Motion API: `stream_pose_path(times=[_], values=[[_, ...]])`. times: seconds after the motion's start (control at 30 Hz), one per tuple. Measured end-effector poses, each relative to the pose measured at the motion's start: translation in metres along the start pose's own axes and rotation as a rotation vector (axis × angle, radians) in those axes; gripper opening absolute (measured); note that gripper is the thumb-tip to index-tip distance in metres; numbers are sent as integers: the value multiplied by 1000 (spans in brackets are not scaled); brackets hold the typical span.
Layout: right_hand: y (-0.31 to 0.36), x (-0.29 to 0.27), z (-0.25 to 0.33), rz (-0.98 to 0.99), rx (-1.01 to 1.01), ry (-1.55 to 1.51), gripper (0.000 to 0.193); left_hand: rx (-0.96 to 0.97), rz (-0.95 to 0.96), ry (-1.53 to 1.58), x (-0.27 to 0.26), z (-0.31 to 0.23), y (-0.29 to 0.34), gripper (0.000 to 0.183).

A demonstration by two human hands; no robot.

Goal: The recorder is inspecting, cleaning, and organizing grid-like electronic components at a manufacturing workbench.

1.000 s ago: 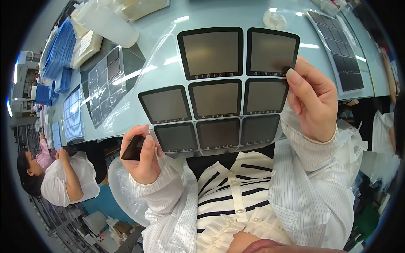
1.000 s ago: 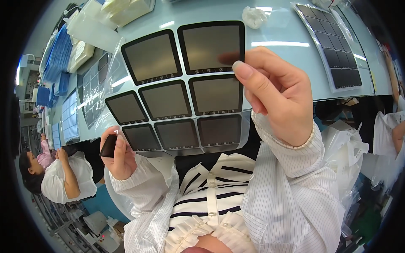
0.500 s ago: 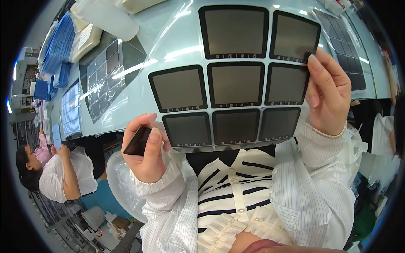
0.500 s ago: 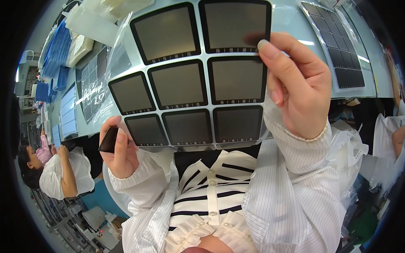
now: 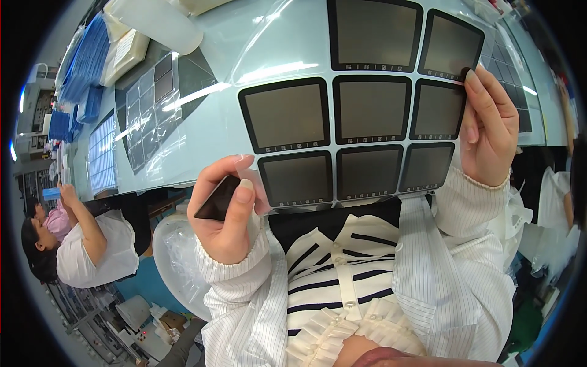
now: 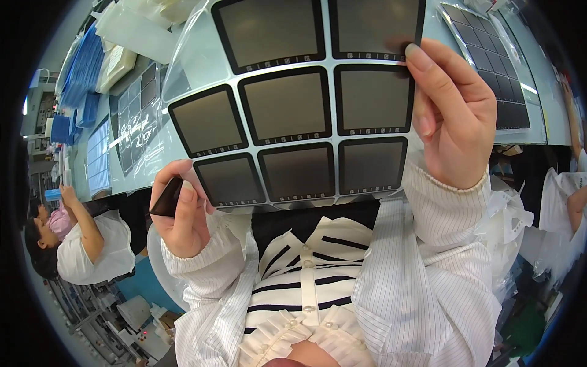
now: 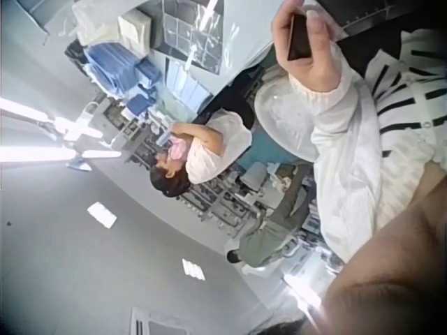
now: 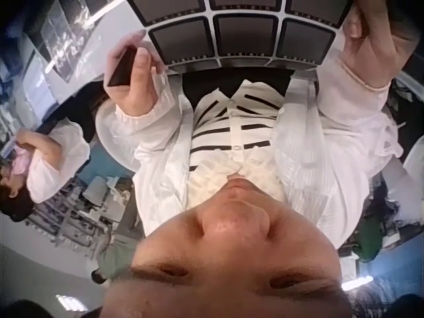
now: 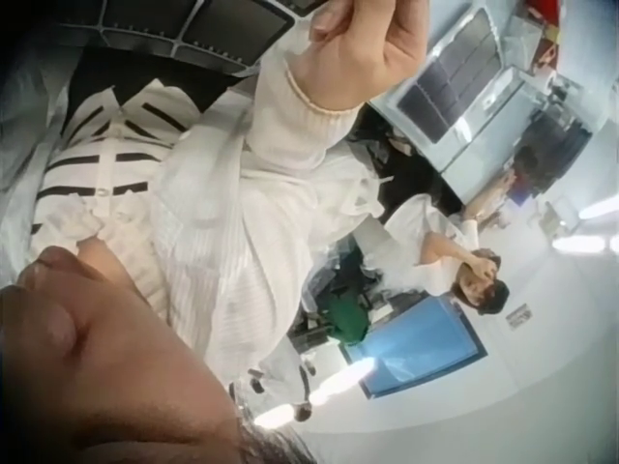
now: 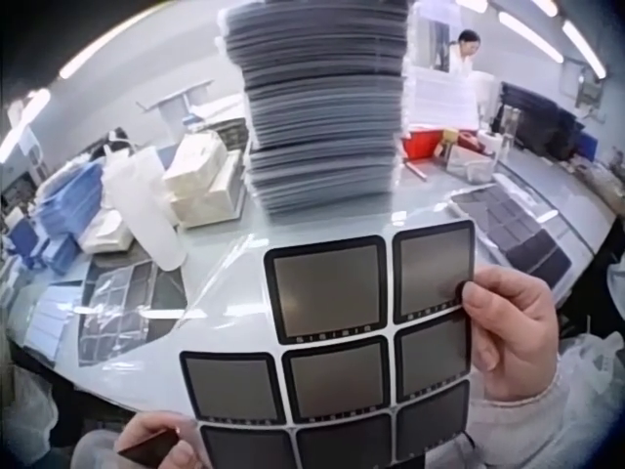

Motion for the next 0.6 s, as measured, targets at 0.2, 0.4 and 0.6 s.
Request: stream_pose_path(times=[0.2, 0.4, 0.6], values=[[-1, -8, -1, -28, 2, -35, 24, -13, 76, 37, 10, 1, 1, 33], [-5, -16, 0, -15, -3, -31, 24, 1, 186, 9, 19, 4, 2, 42], [-14, -20, 7, 45, -56, -21, 25, 2, 206, -25, 23, 3, 3, 47]])
Point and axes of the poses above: each hand's wrist, its own y-axis away from the middle knuckle, its own x-axis out of the palm, z = x × y, the point moved 8 cm from there along -y, towards the middle knuckle, and after that the axes turned 11 degrees about -x, right-handed, at the moved point
